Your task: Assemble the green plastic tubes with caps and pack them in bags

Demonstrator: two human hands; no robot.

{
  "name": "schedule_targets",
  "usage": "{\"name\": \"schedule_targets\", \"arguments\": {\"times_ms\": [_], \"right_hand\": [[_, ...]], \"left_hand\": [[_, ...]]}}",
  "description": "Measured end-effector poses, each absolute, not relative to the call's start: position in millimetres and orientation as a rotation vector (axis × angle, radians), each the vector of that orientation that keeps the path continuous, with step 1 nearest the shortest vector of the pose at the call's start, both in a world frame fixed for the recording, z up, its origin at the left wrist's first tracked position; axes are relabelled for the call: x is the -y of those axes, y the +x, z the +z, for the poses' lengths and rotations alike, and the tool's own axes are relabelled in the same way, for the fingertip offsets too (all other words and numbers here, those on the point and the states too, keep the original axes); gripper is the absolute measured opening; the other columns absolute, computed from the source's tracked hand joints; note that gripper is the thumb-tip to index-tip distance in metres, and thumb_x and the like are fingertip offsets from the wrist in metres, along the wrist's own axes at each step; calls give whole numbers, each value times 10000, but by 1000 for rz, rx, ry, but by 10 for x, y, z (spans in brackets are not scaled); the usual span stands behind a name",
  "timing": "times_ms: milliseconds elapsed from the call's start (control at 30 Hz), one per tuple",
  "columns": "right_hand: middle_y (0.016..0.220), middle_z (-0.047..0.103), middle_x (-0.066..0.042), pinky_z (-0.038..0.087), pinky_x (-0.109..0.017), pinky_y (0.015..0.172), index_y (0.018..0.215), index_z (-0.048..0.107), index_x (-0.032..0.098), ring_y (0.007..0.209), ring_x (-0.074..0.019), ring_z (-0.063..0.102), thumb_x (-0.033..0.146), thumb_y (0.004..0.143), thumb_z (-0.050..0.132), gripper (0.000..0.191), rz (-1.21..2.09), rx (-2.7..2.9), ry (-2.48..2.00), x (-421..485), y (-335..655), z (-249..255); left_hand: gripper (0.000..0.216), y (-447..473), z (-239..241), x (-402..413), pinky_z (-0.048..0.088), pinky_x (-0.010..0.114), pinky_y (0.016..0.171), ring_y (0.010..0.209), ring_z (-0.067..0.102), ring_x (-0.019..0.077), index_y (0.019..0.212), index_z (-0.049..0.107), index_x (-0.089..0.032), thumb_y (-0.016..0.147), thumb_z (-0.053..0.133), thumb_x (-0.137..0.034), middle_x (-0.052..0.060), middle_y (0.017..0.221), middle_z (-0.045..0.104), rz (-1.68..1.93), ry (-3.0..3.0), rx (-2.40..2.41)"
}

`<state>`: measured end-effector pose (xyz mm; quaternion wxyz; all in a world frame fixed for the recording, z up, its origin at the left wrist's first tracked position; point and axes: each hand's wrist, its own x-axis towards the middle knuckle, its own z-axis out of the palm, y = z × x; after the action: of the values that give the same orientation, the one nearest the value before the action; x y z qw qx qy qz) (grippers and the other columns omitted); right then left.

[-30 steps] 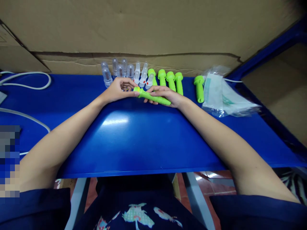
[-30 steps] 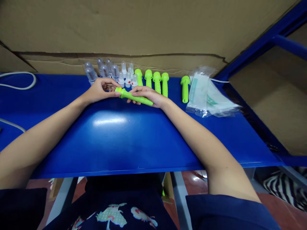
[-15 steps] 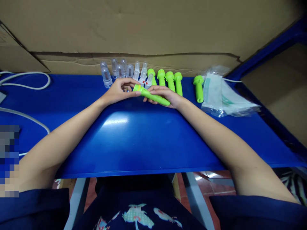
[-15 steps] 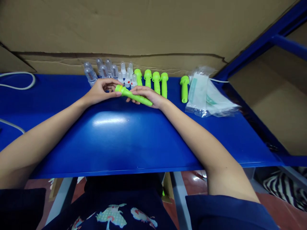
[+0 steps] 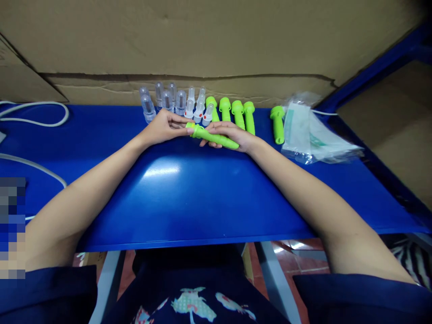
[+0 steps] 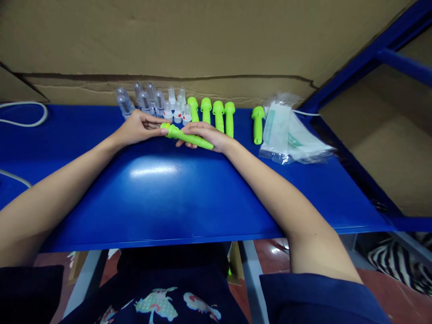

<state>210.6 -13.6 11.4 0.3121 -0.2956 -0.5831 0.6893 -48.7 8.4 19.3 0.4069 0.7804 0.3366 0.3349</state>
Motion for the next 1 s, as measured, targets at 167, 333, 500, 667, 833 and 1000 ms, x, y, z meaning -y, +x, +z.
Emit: {"name": "schedule_targets", "arguments": {"times_ms": [167,333,500,667,833,1000], "right_hand": [[831,780,-134,470,-174,469,882,647,124,580,-106,607,354,855,821,289,1792,1523,-851,158,2075,128],[854,778,-123,474,-176,486,898,648,127,600,-104,612,360,845,852,314,1762,1480,-873,162,2062,113],[839,771,-126,439,-169,463,908,643,118,582,-98,595,343,825,846,315,1793,1429,-828,133,2086,71],[813,762,-123,400,-162,439,930,628,118,559,-96,568,359,808,830,337,1856,1416,-737,100,2123,53],[837,760,-130,379,-159,427,912,622,116,552,-89,548,352,833,797,305,1876,1450,-713,92,2141,74],[832,763,-131,374,-154,412,939,648,97,532,-85,539,343,849,767,287,1901,1436,-727,88,2133,93]], "left_hand": [[539,-463,184,-72,628,384,927,958,756,234,1141,781,-107,766,845,-489,102,1042,813,858,2077,-922],[458,-439,174,-70,580,374,995,1038,748,254,1203,777,-122,846,767,-410,111,1128,809,877,2276,-980],[447,-462,200,-102,525,438,1121,1237,688,292,1188,786,-157,921,692,-503,114,1312,748,799,2316,-840],[589,-437,250,-67,522,407,1143,1262,674,252,1255,755,-159,903,688,-626,109,1274,763,818,2201,-762],[680,-406,239,-25,553,371,1097,1233,688,253,1315,717,-141,875,708,-659,133,1274,753,868,2093,-755],[689,-417,203,-39,592,360,1017,1081,737,222,1290,712,-161,812,783,-652,107,1159,772,890,2018,-691]]}}
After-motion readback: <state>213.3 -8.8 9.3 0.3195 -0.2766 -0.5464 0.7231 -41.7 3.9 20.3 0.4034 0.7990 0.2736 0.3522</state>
